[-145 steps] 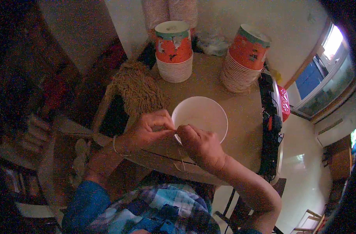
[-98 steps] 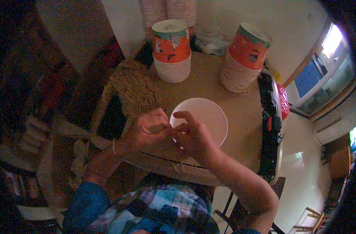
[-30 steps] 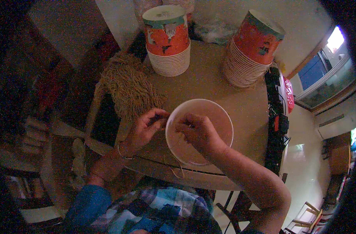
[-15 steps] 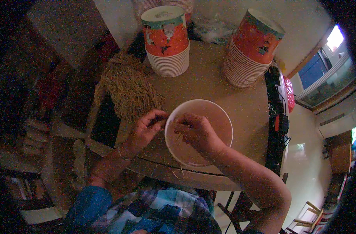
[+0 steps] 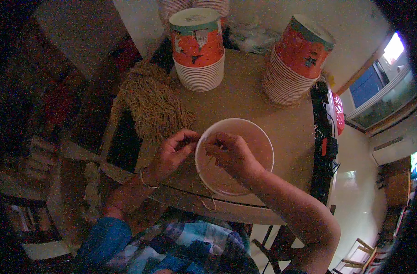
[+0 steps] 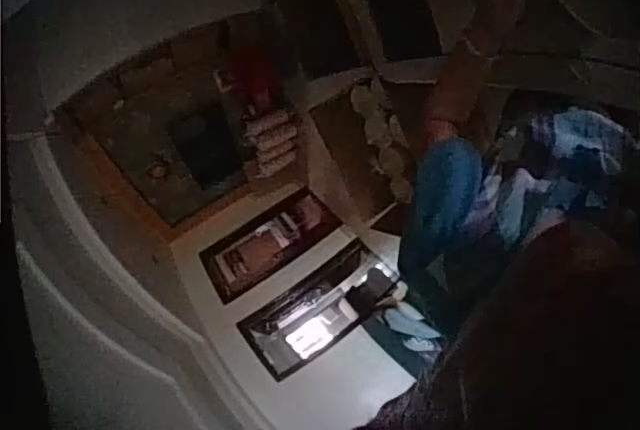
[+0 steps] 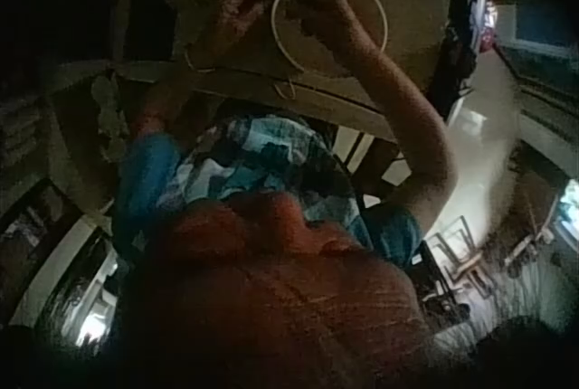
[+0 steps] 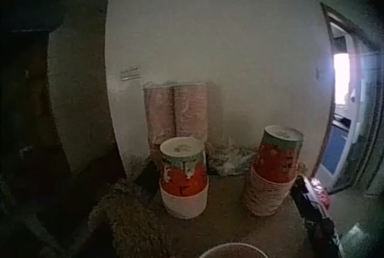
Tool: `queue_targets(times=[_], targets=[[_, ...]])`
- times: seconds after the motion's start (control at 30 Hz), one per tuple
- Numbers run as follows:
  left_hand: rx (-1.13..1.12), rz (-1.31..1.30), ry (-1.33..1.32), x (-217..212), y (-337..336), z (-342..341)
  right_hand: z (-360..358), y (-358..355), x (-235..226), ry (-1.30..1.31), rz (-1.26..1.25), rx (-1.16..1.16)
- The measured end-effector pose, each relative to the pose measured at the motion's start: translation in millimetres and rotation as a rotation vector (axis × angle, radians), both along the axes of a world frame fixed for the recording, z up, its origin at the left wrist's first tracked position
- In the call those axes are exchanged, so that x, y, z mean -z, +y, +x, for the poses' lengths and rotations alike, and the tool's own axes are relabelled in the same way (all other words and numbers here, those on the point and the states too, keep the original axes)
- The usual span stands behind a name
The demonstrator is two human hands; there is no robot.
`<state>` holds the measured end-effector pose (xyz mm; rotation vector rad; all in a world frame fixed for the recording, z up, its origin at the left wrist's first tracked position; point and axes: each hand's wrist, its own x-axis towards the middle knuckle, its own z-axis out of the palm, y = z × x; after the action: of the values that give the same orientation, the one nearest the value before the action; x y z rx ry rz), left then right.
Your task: Attaching string handles to the rims of large paper buckets.
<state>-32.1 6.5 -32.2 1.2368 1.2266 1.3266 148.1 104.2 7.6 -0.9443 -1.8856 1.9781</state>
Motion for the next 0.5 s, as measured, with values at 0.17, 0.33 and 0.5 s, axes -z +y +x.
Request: queue_targets(times=[0.17,0.33,0.5], targets=[[-0.021,0.031,-0.003,4.8,1.1,0.5,-2.4,1.8,7.5,0.018,0.032,-0.008],[-0.022,0.015,0.004,4.7,2.8,1.1,-3.5,2.7,10.4,0.017,0.038,-0.005],[-0.018,-0.008,0.016,7.9,5.0,-0.2,-5.0,1.5,6.5,0.035,-0.009,0.011]])
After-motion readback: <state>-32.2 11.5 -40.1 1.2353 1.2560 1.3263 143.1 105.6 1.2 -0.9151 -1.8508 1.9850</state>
